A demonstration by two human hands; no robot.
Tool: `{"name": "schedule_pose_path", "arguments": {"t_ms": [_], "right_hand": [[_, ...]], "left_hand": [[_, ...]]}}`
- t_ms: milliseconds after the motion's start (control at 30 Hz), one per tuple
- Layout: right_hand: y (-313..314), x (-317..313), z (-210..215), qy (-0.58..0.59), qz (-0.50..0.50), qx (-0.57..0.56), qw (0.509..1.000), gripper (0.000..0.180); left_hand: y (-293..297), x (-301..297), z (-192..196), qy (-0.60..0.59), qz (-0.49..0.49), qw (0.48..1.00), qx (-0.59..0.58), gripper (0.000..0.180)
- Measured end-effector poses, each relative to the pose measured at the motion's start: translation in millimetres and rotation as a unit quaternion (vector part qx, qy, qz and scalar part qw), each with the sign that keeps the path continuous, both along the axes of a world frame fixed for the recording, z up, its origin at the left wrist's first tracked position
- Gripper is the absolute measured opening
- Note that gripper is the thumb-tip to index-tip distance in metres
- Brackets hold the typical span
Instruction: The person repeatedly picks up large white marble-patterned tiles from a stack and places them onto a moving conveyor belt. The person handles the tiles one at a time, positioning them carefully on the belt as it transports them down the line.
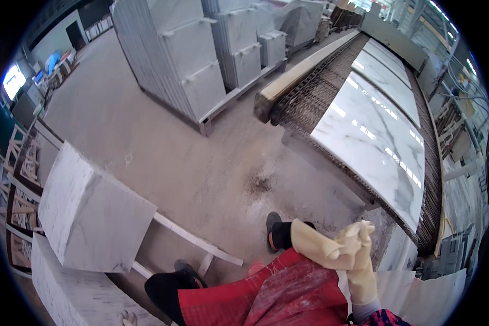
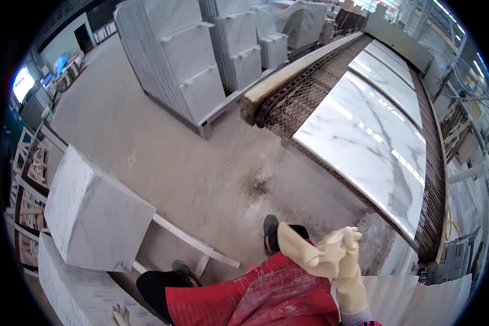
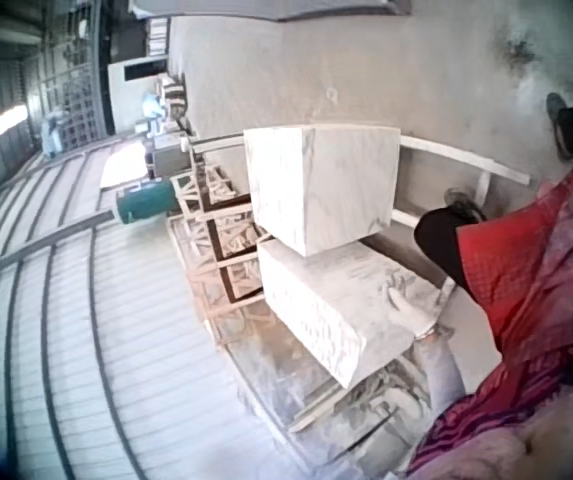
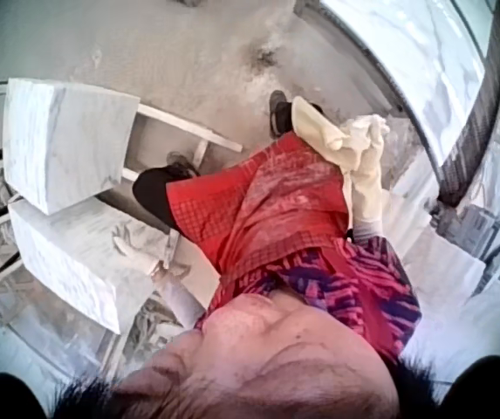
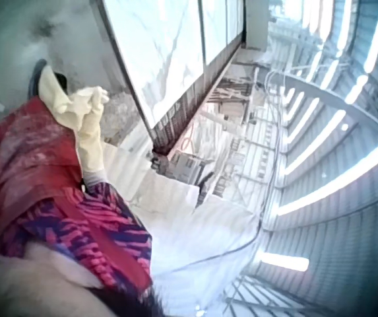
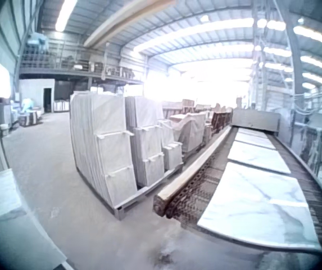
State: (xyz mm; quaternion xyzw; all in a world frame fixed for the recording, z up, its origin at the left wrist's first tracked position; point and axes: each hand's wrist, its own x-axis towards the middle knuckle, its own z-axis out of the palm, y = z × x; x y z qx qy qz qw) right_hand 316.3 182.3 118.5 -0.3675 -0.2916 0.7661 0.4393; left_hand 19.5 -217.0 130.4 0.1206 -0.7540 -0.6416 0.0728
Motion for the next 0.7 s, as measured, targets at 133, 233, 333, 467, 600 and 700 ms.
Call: {"name": "schedule_pose_path", "arguments": {"t_ms": [133, 233, 333, 467, 600, 700], "right_hand": [[-9, -36, 6, 0.05, 0.113, 0.067, 0.99, 0.044], [-21, -51, 24, 0.109, 0.189, 0.046, 0.975, 0.041], [-28, -55, 38, 0.221, 0.242, 0.032, 0.944, 0.04], [-29, -44, 36, 0.246, 0.217, 0.085, 0.941, 0.041], [-29, -34, 26, 0.183, 0.183, 0.061, 0.964, 0.038], [-34, -35, 25, 0.132, 0.136, 0.026, 0.982, 0.031]], "left_hand": [[100, 0, 32, 0.105, -0.292, 0.95, -0.026, 0.027], [166, -4, 7, 0.141, -0.453, 0.871, -0.131, 0.034], [216, -2, -38, 0.03, -0.599, 0.796, -0.08, 0.053], [234, 19, -54, -0.284, -0.664, 0.679, 0.135, 0.042], [224, 27, -77, -0.27, -0.671, 0.668, 0.175, 0.023], [222, 23, -77, -0.162, -0.662, 0.725, 0.096, 0.024]]}}
